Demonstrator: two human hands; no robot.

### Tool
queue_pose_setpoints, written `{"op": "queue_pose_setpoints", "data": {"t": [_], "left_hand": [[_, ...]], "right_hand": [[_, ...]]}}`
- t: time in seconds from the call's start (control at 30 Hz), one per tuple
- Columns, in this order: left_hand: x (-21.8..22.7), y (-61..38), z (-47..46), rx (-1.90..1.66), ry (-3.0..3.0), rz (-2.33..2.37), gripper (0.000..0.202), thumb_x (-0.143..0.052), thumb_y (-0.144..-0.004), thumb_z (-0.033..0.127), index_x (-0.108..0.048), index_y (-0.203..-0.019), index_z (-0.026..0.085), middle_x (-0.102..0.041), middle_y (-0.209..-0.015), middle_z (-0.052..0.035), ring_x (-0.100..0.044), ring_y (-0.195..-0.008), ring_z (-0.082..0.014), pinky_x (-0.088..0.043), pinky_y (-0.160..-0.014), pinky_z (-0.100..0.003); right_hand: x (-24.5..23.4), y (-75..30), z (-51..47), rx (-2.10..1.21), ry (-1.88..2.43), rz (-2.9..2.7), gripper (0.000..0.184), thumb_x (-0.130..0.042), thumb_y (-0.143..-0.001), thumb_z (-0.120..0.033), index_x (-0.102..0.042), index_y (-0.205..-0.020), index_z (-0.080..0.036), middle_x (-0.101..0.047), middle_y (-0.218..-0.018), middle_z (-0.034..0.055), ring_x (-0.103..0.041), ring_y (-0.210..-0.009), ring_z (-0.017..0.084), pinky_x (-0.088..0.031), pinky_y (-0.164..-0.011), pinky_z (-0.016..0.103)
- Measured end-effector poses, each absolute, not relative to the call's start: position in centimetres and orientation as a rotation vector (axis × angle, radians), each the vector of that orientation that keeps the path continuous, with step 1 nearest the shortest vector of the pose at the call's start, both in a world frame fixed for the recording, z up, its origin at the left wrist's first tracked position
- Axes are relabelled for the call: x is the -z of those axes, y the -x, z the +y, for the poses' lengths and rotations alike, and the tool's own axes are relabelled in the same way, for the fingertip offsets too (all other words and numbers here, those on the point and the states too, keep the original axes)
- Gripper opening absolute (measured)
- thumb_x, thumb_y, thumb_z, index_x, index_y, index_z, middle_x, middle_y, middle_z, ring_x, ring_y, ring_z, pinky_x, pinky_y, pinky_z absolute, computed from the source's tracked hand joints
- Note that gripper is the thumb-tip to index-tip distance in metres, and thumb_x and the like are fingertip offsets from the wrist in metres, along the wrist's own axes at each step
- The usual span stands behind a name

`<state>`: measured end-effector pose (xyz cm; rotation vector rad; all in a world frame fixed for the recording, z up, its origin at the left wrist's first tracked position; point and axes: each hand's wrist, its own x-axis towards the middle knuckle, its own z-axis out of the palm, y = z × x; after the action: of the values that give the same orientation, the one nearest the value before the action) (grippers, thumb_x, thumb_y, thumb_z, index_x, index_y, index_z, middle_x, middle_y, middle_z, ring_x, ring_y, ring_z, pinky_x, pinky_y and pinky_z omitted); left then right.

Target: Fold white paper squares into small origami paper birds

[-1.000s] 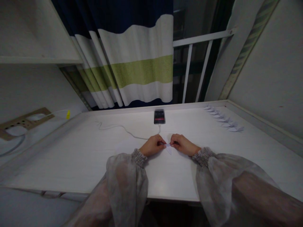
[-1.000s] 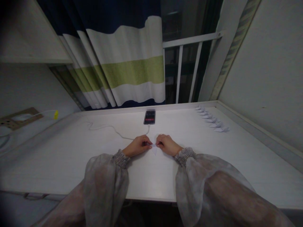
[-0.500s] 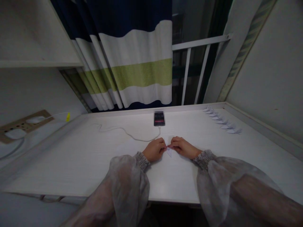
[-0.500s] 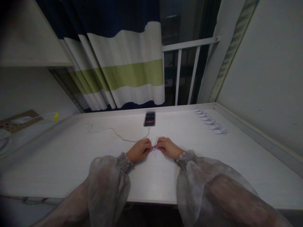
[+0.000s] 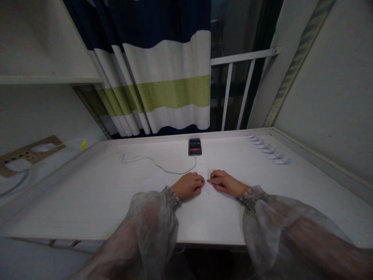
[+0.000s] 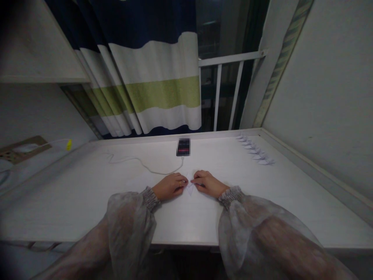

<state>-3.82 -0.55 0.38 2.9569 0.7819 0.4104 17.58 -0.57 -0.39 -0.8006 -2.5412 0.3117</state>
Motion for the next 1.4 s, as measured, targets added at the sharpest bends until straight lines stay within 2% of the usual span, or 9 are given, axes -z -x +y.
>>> {"op": "queue_pose_setpoints", "data": {"t": [0.2,0.33,0.53,0.63,0.77,1.0,1.17,1.4], "left_hand": [[-0.8,3.7,-1.2,-0.292,-3.036,0.858,0.024,-0.044,-0.078,0.020,-0.057,-0.098,0.017,-0.061,-0.092,-0.0064,-0.048,-0.084,-0.0168,-0.037,-0.075,-0.030],[-1.1,3.7,-1.6,-0.227,-3.067,0.920,0.025,-0.043,-0.080,0.024,-0.055,-0.101,0.018,-0.061,-0.091,-0.0062,-0.047,-0.083,-0.0177,-0.036,-0.074,-0.031],[-0.8,4.4,-1.7,-0.266,-3.005,0.940,0.030,-0.040,-0.082,0.024,-0.053,-0.109,0.020,-0.060,-0.105,-0.0048,-0.047,-0.085,-0.0170,-0.034,-0.075,-0.031],[-0.6,4.5,-1.8,-0.294,-2.973,0.937,0.029,-0.040,-0.083,0.025,-0.053,-0.108,0.021,-0.058,-0.110,-0.0034,-0.046,-0.085,-0.0164,-0.034,-0.074,-0.031],[-0.6,4.3,-1.8,-0.289,-2.985,0.929,0.027,-0.041,-0.082,0.026,-0.054,-0.106,0.021,-0.059,-0.106,-0.0038,-0.046,-0.087,-0.0169,-0.034,-0.075,-0.031],[-0.7,3.8,-2.1,-0.318,-2.987,0.959,0.025,-0.041,-0.082,0.028,-0.056,-0.100,0.019,-0.060,-0.097,-0.0054,-0.046,-0.087,-0.0177,-0.034,-0.077,-0.033],[-0.6,3.4,-2.3,-0.351,-2.979,1.047,0.023,-0.041,-0.082,0.027,-0.058,-0.094,0.017,-0.060,-0.092,-0.0060,-0.047,-0.086,-0.0185,-0.033,-0.077,-0.034],[-0.7,3.7,-2.4,-0.362,-2.933,1.063,0.025,-0.041,-0.082,0.028,-0.057,-0.100,0.019,-0.061,-0.096,-0.0056,-0.048,-0.087,-0.0180,-0.034,-0.077,-0.034]], "right_hand": [[-0.6,-17.5,-1.1,-0.204,0.774,-2.641,0.023,-0.046,-0.079,-0.017,-0.065,-0.092,-0.015,-0.058,-0.089,0.0101,-0.053,-0.083,0.018,-0.041,-0.077,0.033],[-1.3,-17.6,-1.3,-0.074,0.750,-2.759,0.024,-0.045,-0.080,-0.018,-0.063,-0.096,-0.017,-0.057,-0.093,0.0102,-0.051,-0.086,0.018,-0.040,-0.077,0.034],[-1.6,-17.9,-1.6,0.111,0.720,-2.872,0.029,-0.043,-0.081,-0.021,-0.059,-0.105,-0.017,-0.055,-0.098,0.0118,-0.050,-0.088,0.020,-0.039,-0.078,0.038],[-1.1,-18.2,-1.8,0.085,0.708,-2.825,0.031,-0.042,-0.081,-0.020,-0.058,-0.108,-0.016,-0.055,-0.100,0.0131,-0.050,-0.091,0.021,-0.039,-0.080,0.038],[-0.3,-18.4,-1.9,0.007,0.707,-2.706,0.032,-0.042,-0.081,-0.020,-0.058,-0.108,-0.017,-0.054,-0.102,0.0142,-0.048,-0.095,0.022,-0.039,-0.083,0.040],[-0.3,-17.3,-1.9,-0.108,0.764,-2.667,0.032,-0.044,-0.082,-0.029,-0.057,-0.110,-0.020,-0.052,-0.097,0.0122,-0.047,-0.091,0.022,-0.038,-0.080,0.040],[-0.7,-16.4,-1.7,-0.192,0.860,-2.658,0.031,-0.044,-0.083,-0.029,-0.060,-0.106,-0.019,-0.052,-0.093,0.0112,-0.048,-0.086,0.020,-0.040,-0.077,0.037],[-1.0,-17.0,-1.3,-0.221,0.768,-2.680,0.029,-0.042,-0.083,-0.027,-0.062,-0.102,-0.017,-0.056,-0.096,0.0116,-0.052,-0.089,0.019,-0.042,-0.080,0.036]]}}
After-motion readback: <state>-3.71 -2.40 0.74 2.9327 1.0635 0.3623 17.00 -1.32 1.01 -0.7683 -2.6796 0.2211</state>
